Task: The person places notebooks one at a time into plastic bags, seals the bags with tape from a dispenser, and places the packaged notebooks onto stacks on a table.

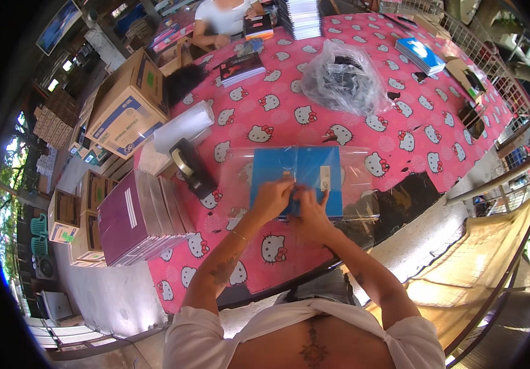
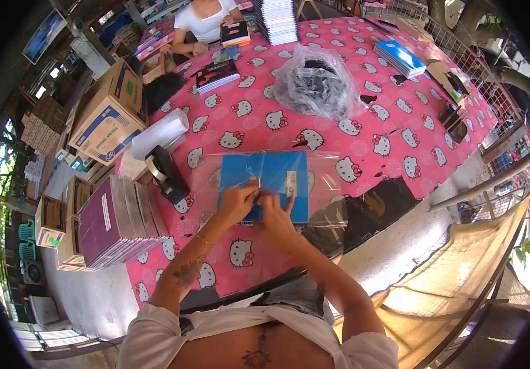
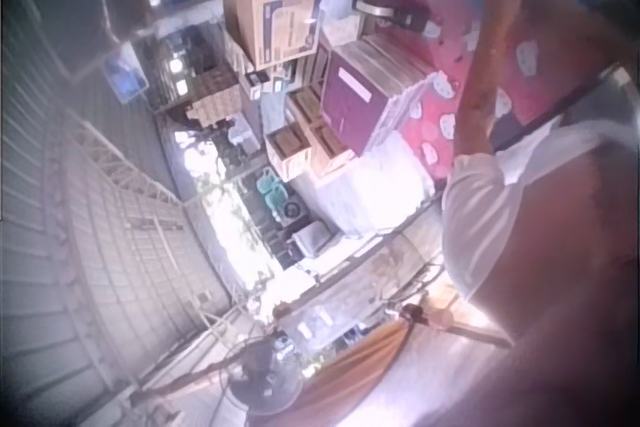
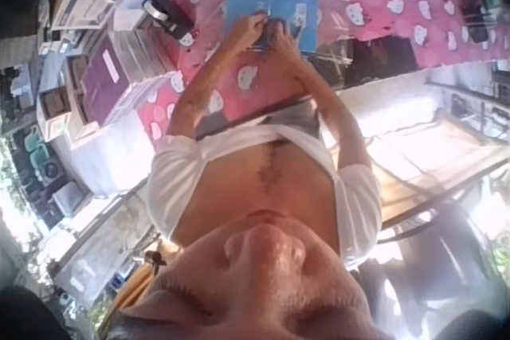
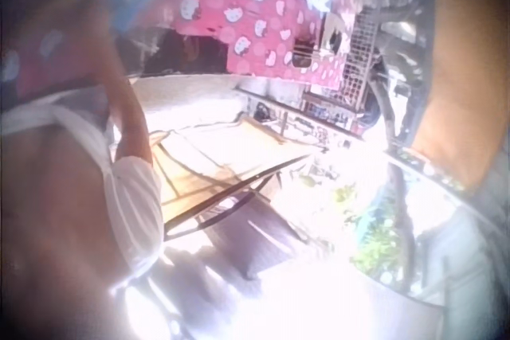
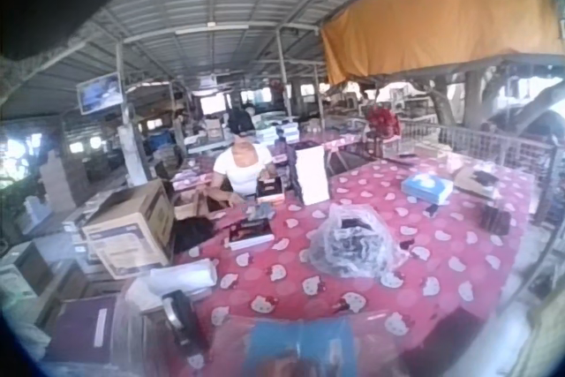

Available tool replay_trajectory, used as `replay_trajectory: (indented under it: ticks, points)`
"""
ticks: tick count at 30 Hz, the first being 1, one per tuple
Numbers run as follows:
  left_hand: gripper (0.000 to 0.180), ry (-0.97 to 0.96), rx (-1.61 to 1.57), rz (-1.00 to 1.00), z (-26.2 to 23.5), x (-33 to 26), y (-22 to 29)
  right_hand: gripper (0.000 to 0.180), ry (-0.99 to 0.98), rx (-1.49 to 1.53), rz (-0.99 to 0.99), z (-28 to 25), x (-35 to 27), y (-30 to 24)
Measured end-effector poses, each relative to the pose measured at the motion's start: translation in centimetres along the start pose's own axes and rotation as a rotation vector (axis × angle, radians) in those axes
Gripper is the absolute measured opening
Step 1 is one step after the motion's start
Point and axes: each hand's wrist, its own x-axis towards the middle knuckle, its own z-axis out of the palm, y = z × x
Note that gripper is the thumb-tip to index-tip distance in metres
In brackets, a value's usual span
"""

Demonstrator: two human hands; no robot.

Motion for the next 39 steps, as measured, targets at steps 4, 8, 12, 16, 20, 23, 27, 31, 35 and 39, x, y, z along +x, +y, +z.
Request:
replay_trajectory:
  ticks: [4, 8, 12, 16, 20, 23, 27, 31, 35, 39]
  points:
    - [0.028, 0.485, 0.398, 0.490, 4.2, -0.4, -4.3, 0.086, 0.187, 0.172, -0.122, -1.8, -0.8, -0.4]
    - [0.038, 0.321, 0.260, 0.390, 3.4, 0.0, -3.2, 0.082, 0.068, -0.314, -0.156, -3.1, -1.1, -0.8]
    - [0.053, 0.072, 0.282, 0.278, -0.4, 3.6, -1.9, 0.086, 0.152, -0.529, -0.281, -2.1, -0.8, 0.1]
    - [0.067, -0.149, 0.114, -0.068, -5.0, 9.5, -0.1, 0.081, 0.084, -0.473, -0.361, -3.2, -0.3, -0.9]
    - [0.060, 0.460, 0.234, 0.307, -3.2, 10.2, 1.9, 0.080, 0.009, -0.431, -0.331, -2.9, 0.1, 0.1]
    - [0.048, 0.335, 0.591, 0.625, 2.8, 0.7, -0.7, 0.080, -0.048, -0.421, -0.306, -3.4, 0.2, 0.6]
    - [0.045, 0.477, 0.830, -0.053, 0.0, -6.0, -8.3, 0.076, -0.071, -0.387, -0.322, -4.2, 0.3, -0.7]
    - [0.031, 1.097, 0.615, -0.289, -7.0, -8.7, -14.1, 0.076, -0.059, -0.431, -0.353, -4.2, 0.3, -0.5]
    - [0.022, 0.987, -1.000, -0.616, -9.2, -8.8, -17.9, 0.079, -0.040, -0.407, -0.381, -4.1, 0.4, -0.8]
    - [0.021, 1.180, -1.210, -0.432, -6.2, -7.4, -17.3, 0.079, -0.060, -0.408, -0.345, -4.5, 0.6, -0.1]
